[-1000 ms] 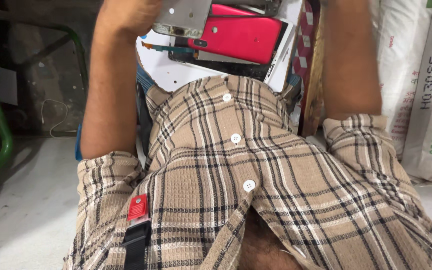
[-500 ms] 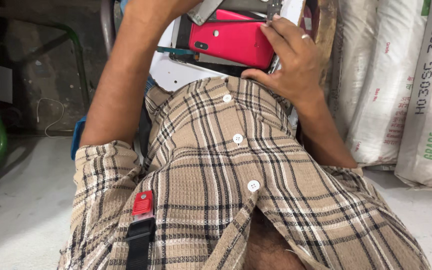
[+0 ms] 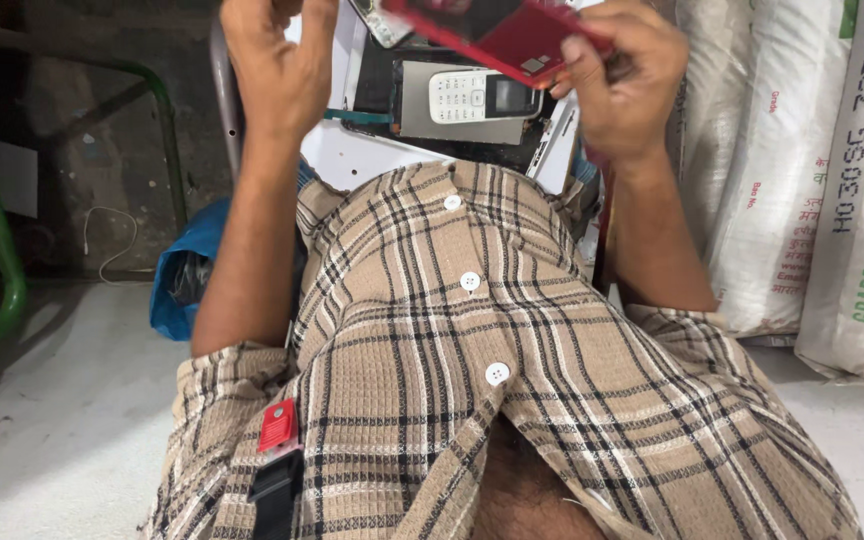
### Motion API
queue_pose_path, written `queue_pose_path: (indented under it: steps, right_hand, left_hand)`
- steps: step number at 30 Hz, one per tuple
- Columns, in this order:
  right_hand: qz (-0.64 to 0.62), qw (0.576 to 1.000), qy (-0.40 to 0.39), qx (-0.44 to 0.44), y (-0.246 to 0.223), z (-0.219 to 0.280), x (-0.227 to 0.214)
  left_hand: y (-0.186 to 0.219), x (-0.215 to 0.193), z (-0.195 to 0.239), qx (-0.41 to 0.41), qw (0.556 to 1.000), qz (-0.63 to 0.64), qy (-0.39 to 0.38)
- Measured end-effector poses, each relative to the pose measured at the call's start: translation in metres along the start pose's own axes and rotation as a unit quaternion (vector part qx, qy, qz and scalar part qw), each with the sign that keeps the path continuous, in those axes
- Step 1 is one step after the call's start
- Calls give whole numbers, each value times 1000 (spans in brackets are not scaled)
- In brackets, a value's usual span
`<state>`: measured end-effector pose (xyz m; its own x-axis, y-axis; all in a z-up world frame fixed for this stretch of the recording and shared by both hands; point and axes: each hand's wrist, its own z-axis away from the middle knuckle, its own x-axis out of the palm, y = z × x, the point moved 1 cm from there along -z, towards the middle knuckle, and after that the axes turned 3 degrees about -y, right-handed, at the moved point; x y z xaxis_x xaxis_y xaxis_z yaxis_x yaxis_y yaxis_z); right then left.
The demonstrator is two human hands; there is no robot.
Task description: The person disassembles and reassembles several mobile phone units, handling internal components and back covers. They remove a back cover from a silver phone, set it aside, and later handle a red phone back cover, peeling off a protective film. The work is performed by hand on a cluttered table with multiple phone parts.
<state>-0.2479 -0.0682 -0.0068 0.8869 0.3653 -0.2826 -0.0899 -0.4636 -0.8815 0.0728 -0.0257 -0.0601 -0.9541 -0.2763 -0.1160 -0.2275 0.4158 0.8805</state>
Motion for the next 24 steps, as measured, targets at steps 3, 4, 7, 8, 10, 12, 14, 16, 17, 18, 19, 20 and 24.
queue_pose_path:
  steps: [3,4,7,8,10,12,14,16,17,18,19,20,24]
  right_hand:
    - [-170,978,79,91,4,1,12]
    - [-217,965,92,111,3,0,15]
    - [-305,933,107,159,-2,-7,25]
    - [-326,922,108,176,-3,-7,29]
    - [-343,915,97,186,-8,1,35]
    - [-371,903,94,199,-9,4,35]
    - [-409,881,96,217,-5,5,33]
    - [-416,875,90,229,0,6,32]
    - [-419,873,86,233,2,8,33]
    - [-418,870,89,246,3,11,34]
    - [-415,869,90,255,4,13,36]
    - [-412,867,92,264,2,16,37]
    - [-110,978,41,175,0,-2,31]
  left_hand:
    - [23,13,3,-17,998,48,-21]
    - [31,18,1,-25,997,68,-38]
    - [50,33,-9,-97,969,198,-113]
    - [54,37,-12,-131,948,252,-142]
    - [62,44,-9,-138,938,273,-161]
    - [66,49,-13,-141,931,289,-172]
    - [65,52,-16,-145,927,298,-174]
    - [62,54,-12,-143,928,294,-181]
    - [61,54,-9,-139,929,291,-184]
    - [60,54,-3,-148,926,297,-178]
    - [59,55,1,-152,925,304,-173]
    - [59,56,7,-156,923,310,-167]
    - [48,76,-5,-212,917,293,-171]
